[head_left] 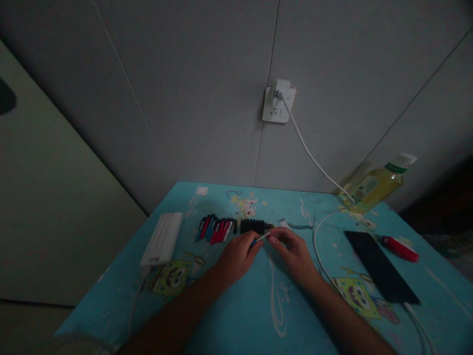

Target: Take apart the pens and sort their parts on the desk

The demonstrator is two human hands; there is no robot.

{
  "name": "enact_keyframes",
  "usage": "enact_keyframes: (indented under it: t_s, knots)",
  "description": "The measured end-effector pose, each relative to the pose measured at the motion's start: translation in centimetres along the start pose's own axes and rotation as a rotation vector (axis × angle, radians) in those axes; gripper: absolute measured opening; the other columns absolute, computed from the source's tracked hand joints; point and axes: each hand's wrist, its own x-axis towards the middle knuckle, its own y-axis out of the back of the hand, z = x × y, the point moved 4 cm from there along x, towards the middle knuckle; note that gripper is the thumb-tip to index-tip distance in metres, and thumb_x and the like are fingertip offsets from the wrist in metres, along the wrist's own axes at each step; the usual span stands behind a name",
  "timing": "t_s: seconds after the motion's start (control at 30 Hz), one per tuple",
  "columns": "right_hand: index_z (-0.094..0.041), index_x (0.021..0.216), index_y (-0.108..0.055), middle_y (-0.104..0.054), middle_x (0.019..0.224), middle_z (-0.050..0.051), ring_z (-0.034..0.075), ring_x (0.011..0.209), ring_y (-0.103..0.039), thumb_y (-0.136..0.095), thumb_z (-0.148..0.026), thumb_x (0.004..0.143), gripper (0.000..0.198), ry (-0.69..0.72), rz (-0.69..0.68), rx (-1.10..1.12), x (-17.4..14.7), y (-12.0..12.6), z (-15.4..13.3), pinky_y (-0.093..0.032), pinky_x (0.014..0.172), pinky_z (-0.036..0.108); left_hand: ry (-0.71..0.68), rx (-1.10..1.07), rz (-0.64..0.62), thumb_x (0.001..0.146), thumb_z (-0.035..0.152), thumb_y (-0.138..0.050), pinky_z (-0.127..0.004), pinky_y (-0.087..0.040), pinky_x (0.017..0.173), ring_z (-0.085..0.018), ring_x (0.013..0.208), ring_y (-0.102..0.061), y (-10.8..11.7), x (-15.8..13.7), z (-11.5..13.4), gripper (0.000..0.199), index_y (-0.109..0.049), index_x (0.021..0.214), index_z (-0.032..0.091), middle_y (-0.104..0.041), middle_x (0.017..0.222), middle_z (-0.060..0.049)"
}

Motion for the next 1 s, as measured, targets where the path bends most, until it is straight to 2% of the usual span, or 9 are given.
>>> enact_keyframes:
  t_s: [0.1, 0.4, 0.63, 1.0]
  knots:
    - [-0.022, 0.106, -0.067, -0.071, 0.101, 0.006, 0.021, 0.093, -0.064, -0.064, -0.039, 0.089, 0.024, -0.028, 0.006, -0.001, -0.06, 0.03, 0.22, -0.049, 0.085, 0.033, -0.014, 0.079, -0.019, 0.101, 0.035, -0.04, -0.029, -0.046, 0.083, -0.018, 0.093, -0.063, -0.08, -0.01, -0.11, 0.022, -0.058, 0.103, 0.021, -0.066, 0.097, -0.003]
    - [-0.02, 0.095, -0.068, -0.07, 0.089, 0.004, 0.019, 0.084, -0.063, -0.063, -0.039, 0.089, 0.02, -0.03, -0.042, -0.091, -0.04, -0.06, 0.59, -0.048, 0.08, 0.031, -0.055, 0.201, -0.06, 0.1, 0.037, -0.044, -0.029, -0.048, 0.08, -0.02, 0.094, -0.065, -0.43, -0.34, 0.04, 0.022, -0.057, 0.109, 0.021, -0.068, 0.101, -0.004]
    - [-0.02, 0.086, -0.069, -0.07, 0.082, 0.003, 0.018, 0.079, -0.062, -0.062, -0.039, 0.089, 0.021, -0.043, -0.062, -0.142, -0.05, -0.06, 0.28, -0.048, 0.075, 0.03, -0.118, 0.251, -0.06, 0.102, 0.036, -0.041, -0.026, -0.048, 0.077, -0.017, 0.09, -0.066, -0.1, -0.18, 0.24, 0.023, -0.059, 0.102, 0.021, -0.067, 0.094, -0.002]
    - [-0.019, 0.083, -0.069, -0.069, 0.079, 0.002, 0.017, 0.075, -0.062, -0.061, -0.041, 0.089, 0.024, -0.043, -0.085, -0.162, -0.36, -0.36, -0.02, -0.047, 0.071, 0.028, -0.102, 0.288, -0.1, 0.101, 0.037, -0.043, -0.025, -0.047, 0.073, -0.017, 0.086, -0.067, -0.54, -0.28, -0.2, 0.022, -0.058, 0.103, 0.022, -0.067, 0.092, -0.002]
